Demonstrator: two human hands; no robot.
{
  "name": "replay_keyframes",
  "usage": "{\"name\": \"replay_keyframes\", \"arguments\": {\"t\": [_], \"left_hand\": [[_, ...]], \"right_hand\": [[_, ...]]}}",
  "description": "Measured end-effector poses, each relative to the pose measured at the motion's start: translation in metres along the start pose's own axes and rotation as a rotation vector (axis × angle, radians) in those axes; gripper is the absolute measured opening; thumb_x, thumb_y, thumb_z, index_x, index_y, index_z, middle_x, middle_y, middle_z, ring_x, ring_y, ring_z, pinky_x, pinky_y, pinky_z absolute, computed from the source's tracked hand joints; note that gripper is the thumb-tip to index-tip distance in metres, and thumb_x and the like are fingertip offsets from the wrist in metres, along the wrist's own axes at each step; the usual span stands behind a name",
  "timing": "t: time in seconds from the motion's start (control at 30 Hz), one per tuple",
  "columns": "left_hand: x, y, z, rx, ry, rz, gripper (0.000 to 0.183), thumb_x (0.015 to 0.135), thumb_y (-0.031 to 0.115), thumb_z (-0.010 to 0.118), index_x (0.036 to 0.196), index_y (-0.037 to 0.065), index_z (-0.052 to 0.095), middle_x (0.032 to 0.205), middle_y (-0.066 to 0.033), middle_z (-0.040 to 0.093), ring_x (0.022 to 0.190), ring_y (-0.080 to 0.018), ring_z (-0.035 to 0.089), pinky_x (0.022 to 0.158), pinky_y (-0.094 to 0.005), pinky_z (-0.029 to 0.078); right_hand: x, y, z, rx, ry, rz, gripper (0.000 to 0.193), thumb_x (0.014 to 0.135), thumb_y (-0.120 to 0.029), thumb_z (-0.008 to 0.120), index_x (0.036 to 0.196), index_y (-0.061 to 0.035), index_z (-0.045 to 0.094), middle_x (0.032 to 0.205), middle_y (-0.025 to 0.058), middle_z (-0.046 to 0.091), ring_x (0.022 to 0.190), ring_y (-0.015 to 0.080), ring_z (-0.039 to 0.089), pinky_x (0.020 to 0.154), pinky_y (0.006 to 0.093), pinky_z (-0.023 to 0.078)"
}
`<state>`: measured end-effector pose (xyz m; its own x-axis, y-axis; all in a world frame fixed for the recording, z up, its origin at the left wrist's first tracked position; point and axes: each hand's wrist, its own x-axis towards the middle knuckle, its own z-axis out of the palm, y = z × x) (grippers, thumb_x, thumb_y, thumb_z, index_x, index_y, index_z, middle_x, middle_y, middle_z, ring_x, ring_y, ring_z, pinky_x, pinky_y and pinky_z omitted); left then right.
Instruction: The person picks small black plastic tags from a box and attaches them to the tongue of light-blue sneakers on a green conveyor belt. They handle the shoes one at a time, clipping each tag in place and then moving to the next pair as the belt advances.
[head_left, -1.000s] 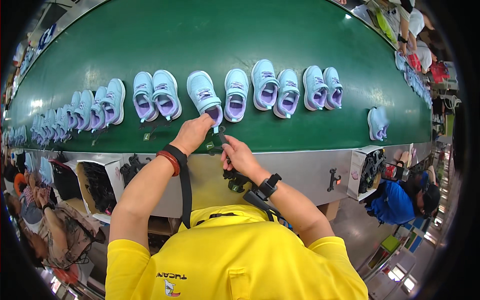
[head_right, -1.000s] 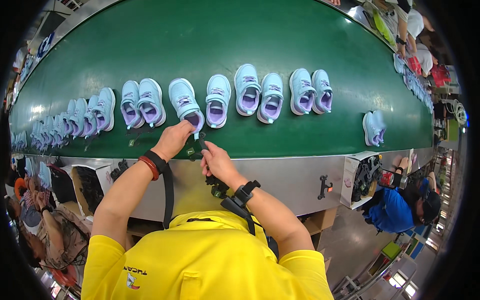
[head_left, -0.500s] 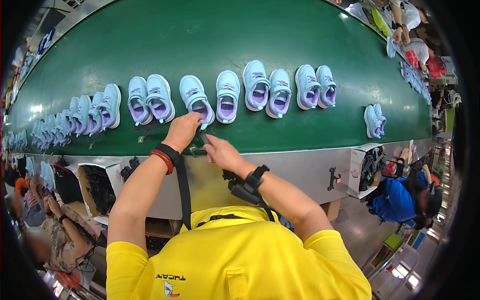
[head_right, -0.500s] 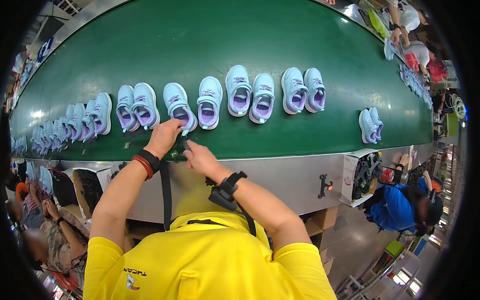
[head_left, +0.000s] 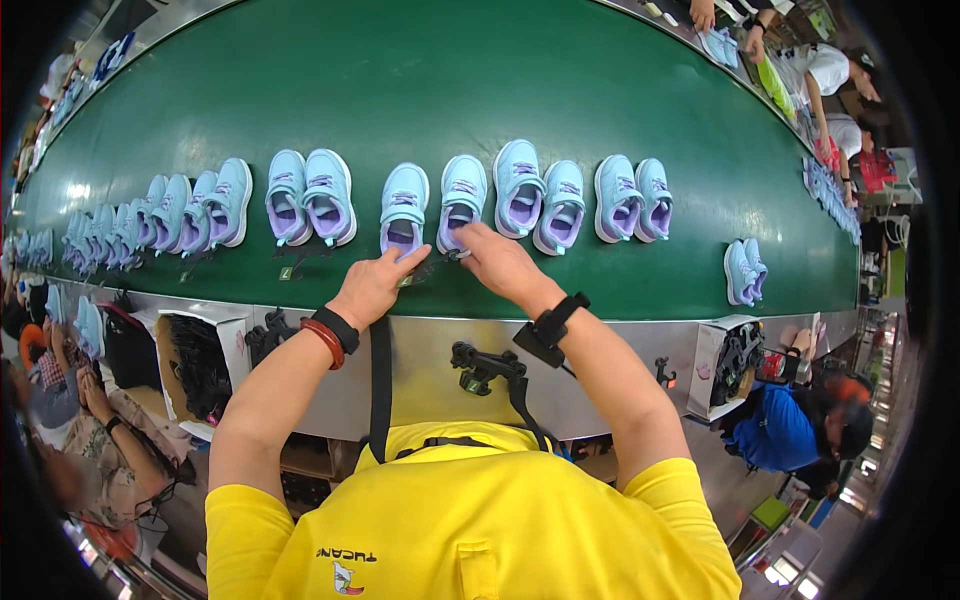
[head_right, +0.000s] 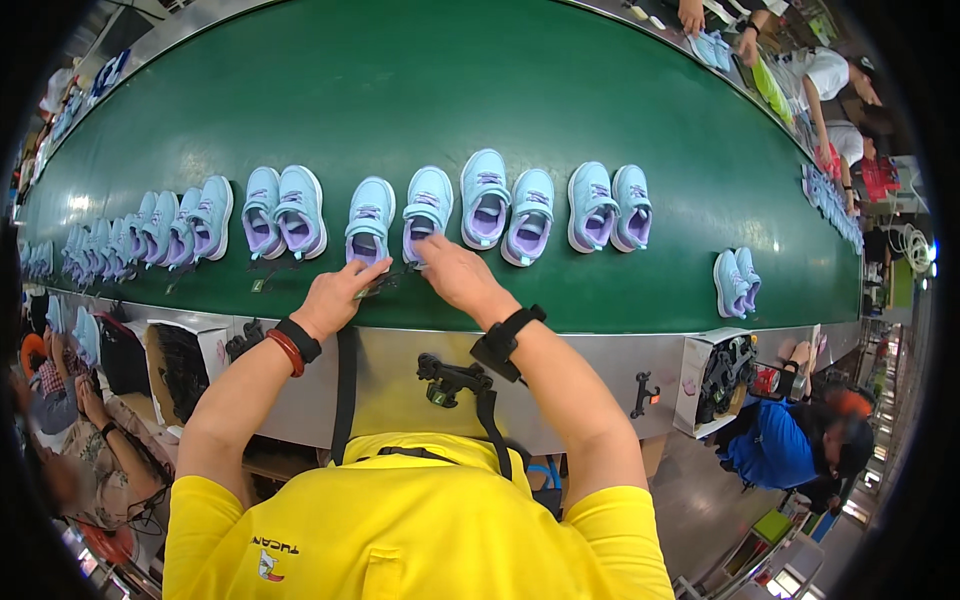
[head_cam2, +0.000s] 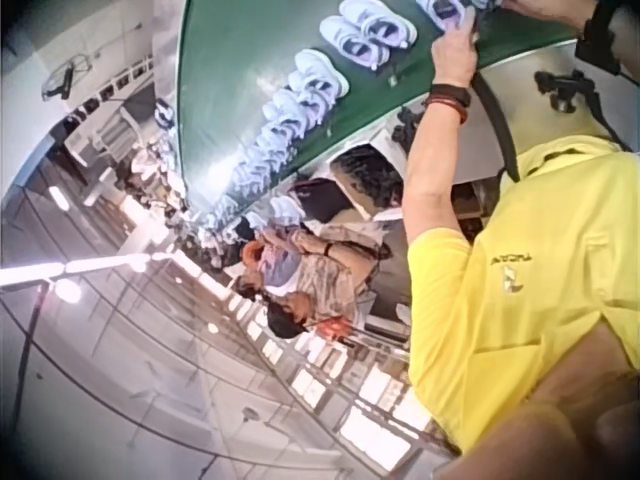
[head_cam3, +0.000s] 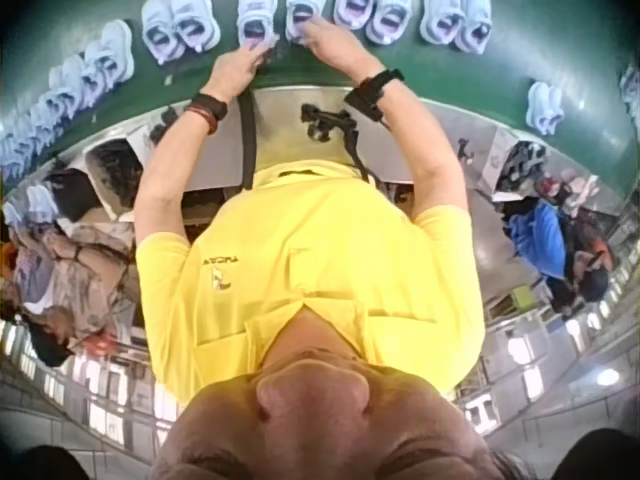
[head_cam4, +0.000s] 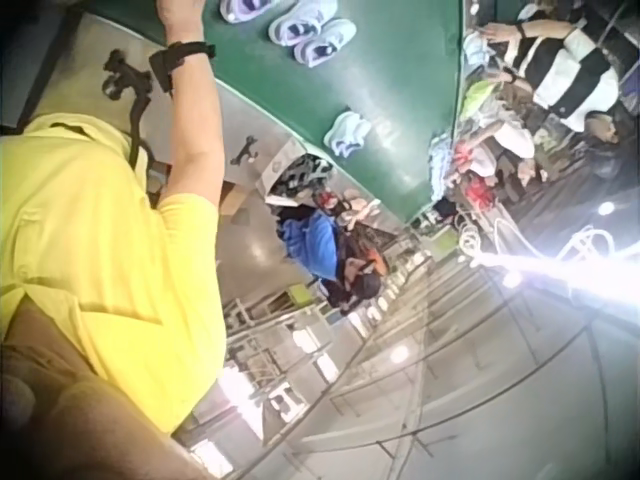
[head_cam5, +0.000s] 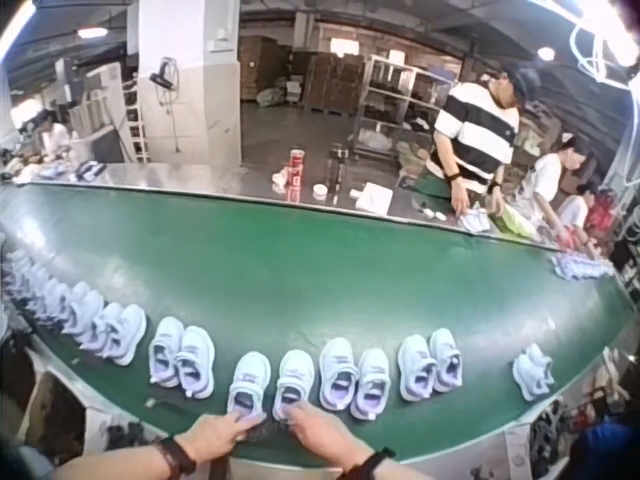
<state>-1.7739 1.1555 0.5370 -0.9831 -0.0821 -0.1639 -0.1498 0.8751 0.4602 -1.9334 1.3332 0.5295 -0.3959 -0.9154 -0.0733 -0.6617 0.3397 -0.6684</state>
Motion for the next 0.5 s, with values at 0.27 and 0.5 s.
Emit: {"name": "replay_keyframes", "arguments": {"t": [0.27,0.5], "left_hand": [[0.0,0.0,0.005,-0.074,0.038,-0.075,0.034,0.084,0.003,0.044,0.113,0.012,0.061,0.09,-0.0202,0.059,0.078,-0.038,0.062,0.071,-0.0477,0.049],[0.003,-0.002,0.014,-0.081,0.04,-0.138,0.031,0.079,-0.001,0.051,0.104,0.011,0.063,0.091,-0.0161,0.06,0.082,-0.0374,0.06,0.072,-0.0452,0.048]], "right_hand": [[0.012,0.01,-0.003,-0.339,0.06,-0.269,0.021,0.072,-0.022,0.072,0.084,-0.0106,0.06,0.083,0.0054,0.054,0.082,0.0258,0.055,0.069,0.0387,0.044],[0.017,-0.001,0.0,-0.507,0.028,-0.335,0.006,0.073,-0.018,0.066,0.075,-0.0125,0.063,0.078,0.0039,0.055,0.082,0.022,0.055,0.071,0.0357,0.041]]}}
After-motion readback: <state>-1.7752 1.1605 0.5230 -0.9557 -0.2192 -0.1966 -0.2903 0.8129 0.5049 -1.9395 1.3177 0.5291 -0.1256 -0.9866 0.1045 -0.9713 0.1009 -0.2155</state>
